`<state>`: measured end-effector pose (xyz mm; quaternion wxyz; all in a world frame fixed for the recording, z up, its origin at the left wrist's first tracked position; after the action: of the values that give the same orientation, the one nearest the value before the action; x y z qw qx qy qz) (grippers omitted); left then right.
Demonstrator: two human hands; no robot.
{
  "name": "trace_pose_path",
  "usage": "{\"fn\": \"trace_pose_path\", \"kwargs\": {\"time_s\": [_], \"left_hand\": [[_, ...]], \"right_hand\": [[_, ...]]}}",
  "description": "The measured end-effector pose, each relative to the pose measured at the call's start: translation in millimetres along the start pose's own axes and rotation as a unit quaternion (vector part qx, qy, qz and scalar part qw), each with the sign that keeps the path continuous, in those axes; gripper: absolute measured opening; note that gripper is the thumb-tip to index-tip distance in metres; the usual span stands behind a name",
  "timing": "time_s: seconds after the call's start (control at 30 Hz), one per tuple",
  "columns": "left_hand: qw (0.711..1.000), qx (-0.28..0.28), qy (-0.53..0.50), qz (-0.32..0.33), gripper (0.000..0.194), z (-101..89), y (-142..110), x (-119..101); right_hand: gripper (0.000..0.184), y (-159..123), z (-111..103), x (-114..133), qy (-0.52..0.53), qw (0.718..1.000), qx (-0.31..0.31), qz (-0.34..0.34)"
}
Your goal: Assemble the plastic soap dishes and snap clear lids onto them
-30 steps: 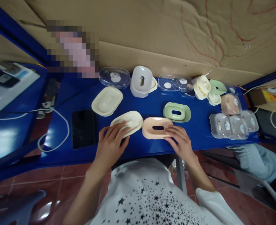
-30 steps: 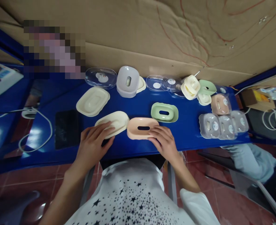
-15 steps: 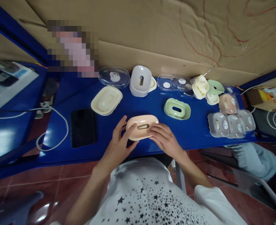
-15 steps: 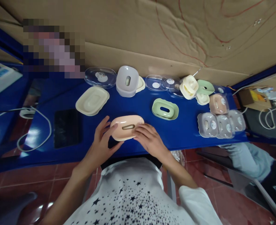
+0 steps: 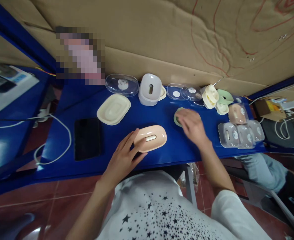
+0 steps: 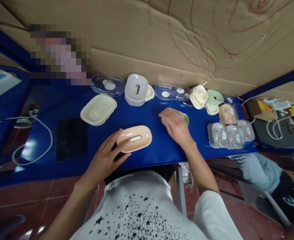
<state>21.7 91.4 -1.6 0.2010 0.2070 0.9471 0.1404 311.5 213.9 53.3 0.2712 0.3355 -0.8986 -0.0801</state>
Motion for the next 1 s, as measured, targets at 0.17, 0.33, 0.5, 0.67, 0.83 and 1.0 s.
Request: {"fn": "trace_pose_path", "kwargs": {"time_s": [0.17,0.33,0.5,0.67,0.83,1.0], "left_hand": [[1.000,0.002,0.000,-0.001,0.065,-1.1,1.7,-1.1],[1.000,-0.008,-0.030,-0.003,0.064,-3.0,2.1,0.8],[0.997,0.010,-0.069,-0.043,0.066,-3.9,3.6,1.6],[0.991,0.010,-0.093,-0.093,0.075,2.7,12.6,-5.4],[0.990,-0.012,-0.113,-0.088,0.087,17.3,17.8,-9.6],[0.986,-0.019,-0.132,-0.103,0.098,26.8,12.8,-2.7]], "right_hand": [[0.061,50.9,-25.3,-89.4,-0.161,0.980,0.003,0.118],[0.063,81.2,-28.1,-137.6,-0.161,0.974,0.055,0.147],[0.043,63.7,-35.1,-89.6,-0.120,0.988,-0.031,0.087],[0.041,4.8,0.4,2.8,-0.117,0.991,-0.068,-0.023],[0.043,-22.9,41.5,50.7,-0.064,0.992,-0.010,-0.109],[0.042,-18.5,46.5,59.0,0.031,0.982,0.096,-0.158]]}}
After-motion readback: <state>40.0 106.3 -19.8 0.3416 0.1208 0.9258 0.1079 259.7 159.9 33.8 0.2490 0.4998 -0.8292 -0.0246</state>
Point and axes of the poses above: each hand's wrist, its own y-axis towards the middle knuckle, its own z-axis out of the palm, x = y × z, the point moved 3 cm from there along y, towards the middle knuckle, and after that the axes turned 11 degrees about y, right-handed, at the moved point
